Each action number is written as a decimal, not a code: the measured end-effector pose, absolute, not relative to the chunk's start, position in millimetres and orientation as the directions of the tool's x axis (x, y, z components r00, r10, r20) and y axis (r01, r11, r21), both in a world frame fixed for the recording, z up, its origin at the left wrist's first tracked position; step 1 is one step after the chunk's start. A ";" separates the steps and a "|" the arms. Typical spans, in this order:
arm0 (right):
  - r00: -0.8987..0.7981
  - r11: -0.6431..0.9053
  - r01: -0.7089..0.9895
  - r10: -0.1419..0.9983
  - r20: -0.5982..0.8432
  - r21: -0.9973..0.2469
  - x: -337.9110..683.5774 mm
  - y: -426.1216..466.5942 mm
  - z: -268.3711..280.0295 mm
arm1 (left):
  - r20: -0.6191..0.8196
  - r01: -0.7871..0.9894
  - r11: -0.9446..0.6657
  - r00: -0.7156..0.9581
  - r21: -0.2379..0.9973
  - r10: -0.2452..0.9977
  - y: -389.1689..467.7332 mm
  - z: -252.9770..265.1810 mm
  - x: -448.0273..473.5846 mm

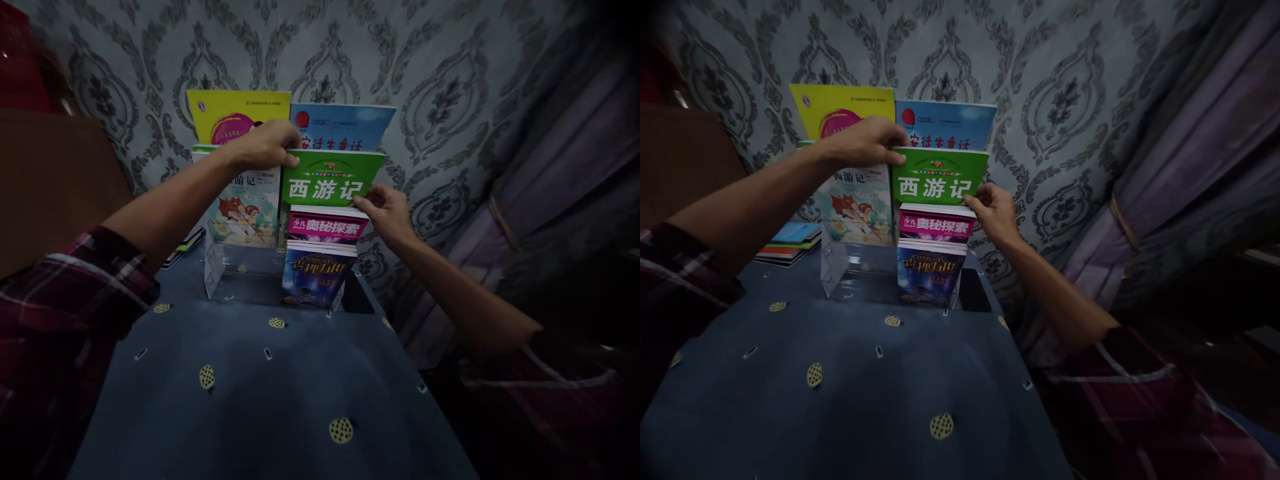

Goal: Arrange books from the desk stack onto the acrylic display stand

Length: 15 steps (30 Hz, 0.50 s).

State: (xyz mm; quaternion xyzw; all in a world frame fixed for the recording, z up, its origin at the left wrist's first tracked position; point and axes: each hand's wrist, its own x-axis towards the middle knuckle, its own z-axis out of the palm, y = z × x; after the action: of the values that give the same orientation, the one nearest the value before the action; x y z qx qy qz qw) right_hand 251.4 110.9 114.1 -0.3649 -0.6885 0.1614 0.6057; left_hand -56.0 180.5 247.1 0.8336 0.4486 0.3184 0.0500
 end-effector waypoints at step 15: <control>0.160 0.511 0.425 0.771 0.617 -0.748 236.4 82.5 124.3 | 0.641 0.703 -0.710 0.564 -0.042 0.520 87.2 250.1 -39.1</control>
State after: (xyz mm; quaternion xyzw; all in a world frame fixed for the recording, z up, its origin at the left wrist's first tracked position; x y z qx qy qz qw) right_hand 236.4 82.5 124.3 -0.4729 -0.6318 0.1450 0.5968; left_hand -39.1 87.2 250.1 0.8718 0.3507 0.3083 -0.1483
